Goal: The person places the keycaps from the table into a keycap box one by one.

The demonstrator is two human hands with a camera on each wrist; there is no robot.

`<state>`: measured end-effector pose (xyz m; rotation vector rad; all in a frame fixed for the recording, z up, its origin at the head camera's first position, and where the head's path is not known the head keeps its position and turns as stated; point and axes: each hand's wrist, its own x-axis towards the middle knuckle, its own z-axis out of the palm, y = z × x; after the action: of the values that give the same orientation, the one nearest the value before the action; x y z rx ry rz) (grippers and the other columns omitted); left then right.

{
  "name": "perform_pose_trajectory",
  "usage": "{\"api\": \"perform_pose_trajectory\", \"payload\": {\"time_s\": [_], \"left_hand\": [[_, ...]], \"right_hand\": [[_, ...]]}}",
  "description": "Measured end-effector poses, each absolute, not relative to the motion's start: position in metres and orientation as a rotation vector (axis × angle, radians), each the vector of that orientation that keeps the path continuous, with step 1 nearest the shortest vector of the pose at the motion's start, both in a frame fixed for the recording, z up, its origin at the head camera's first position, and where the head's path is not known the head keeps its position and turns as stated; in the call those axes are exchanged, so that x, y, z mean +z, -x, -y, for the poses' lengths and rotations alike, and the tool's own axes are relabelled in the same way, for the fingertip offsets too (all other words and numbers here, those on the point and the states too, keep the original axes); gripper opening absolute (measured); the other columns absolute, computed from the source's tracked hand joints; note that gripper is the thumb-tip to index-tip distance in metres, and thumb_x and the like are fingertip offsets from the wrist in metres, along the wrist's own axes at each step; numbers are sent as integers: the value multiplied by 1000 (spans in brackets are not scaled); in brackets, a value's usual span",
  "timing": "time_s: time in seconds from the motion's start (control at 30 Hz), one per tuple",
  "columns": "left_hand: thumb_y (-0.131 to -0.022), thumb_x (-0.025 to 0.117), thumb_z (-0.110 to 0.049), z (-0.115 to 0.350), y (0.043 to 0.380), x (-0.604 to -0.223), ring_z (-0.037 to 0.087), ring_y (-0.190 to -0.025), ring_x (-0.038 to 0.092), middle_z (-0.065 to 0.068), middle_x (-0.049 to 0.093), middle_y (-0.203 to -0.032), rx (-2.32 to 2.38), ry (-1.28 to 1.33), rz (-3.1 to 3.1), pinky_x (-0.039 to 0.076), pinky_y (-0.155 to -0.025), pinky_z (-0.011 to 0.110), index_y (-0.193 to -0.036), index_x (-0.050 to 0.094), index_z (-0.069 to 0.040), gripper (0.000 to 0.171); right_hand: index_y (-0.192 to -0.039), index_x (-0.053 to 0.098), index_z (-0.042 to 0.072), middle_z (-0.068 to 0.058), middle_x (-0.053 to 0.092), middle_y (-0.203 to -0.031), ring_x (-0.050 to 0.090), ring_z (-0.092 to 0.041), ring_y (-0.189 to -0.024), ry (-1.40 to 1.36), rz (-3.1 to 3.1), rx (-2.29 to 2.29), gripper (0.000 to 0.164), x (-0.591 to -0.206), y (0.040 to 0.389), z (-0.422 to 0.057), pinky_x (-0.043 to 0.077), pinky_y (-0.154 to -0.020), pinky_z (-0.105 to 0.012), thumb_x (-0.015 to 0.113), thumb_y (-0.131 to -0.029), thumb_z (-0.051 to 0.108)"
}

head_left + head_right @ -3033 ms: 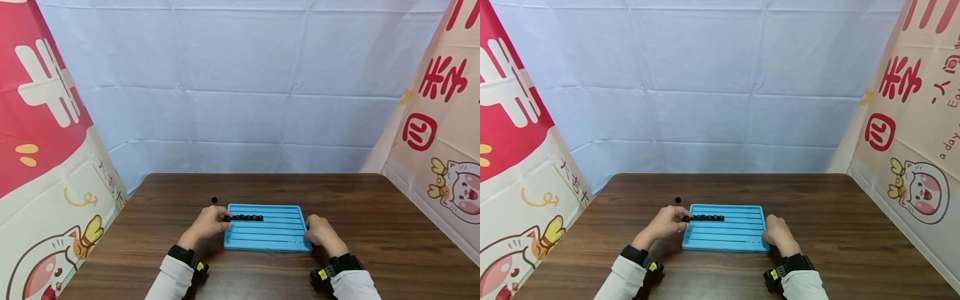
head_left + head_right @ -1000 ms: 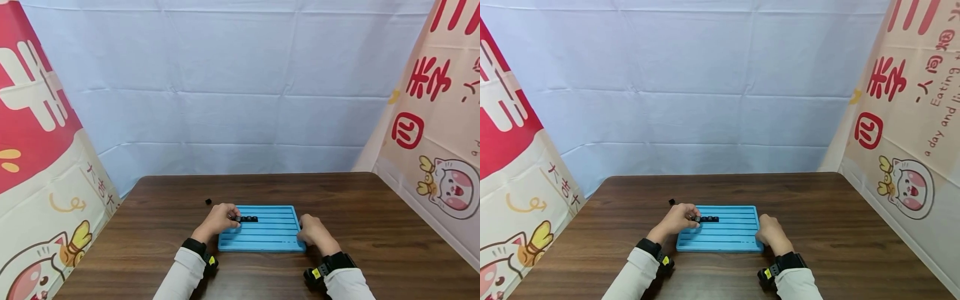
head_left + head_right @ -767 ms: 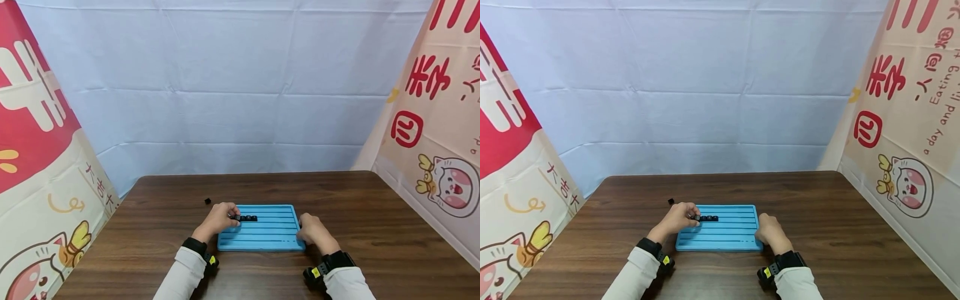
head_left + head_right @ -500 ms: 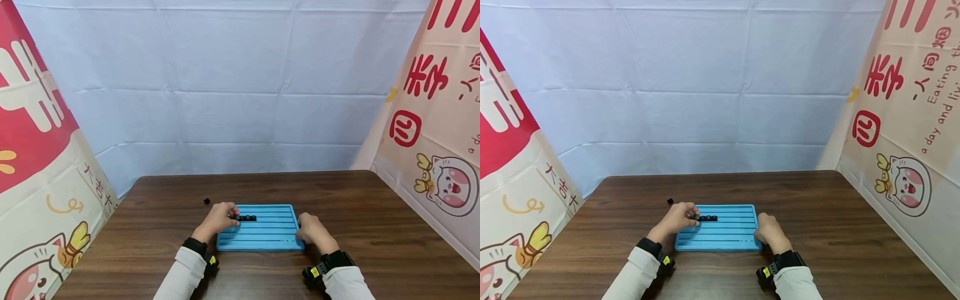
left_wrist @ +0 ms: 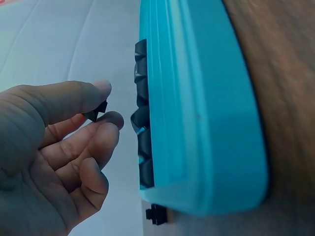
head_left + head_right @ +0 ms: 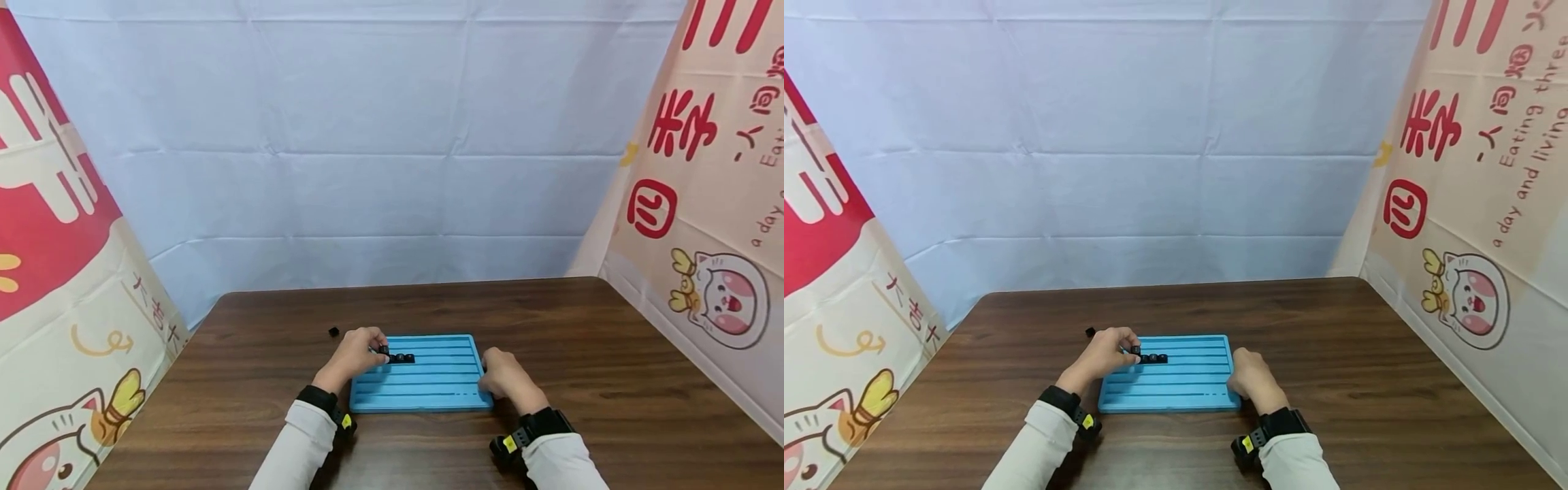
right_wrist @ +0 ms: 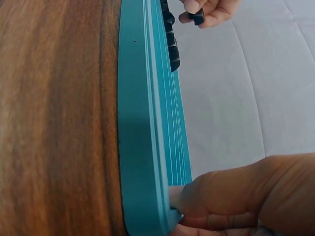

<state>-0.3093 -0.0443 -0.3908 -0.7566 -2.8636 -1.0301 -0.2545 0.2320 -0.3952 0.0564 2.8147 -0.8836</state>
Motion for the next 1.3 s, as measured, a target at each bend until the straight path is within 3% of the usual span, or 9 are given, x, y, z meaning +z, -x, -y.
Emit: {"api": "perform_pose_trajectory", "payload": {"time_s": [1.3], "left_hand": [[-74, 77, -3, -10, 325, -399, 12, -69, 54, -3, 56, -72, -1129, 722, 2895, 48, -64, 29, -81, 69, -8, 12]], "right_hand": [[-82, 58, -5, -10, 52, -72, 53, -20, -60, -95, -2807, -914, 9, -396, 253, -230, 47, -51, -29, 62, -75, -9]]}}
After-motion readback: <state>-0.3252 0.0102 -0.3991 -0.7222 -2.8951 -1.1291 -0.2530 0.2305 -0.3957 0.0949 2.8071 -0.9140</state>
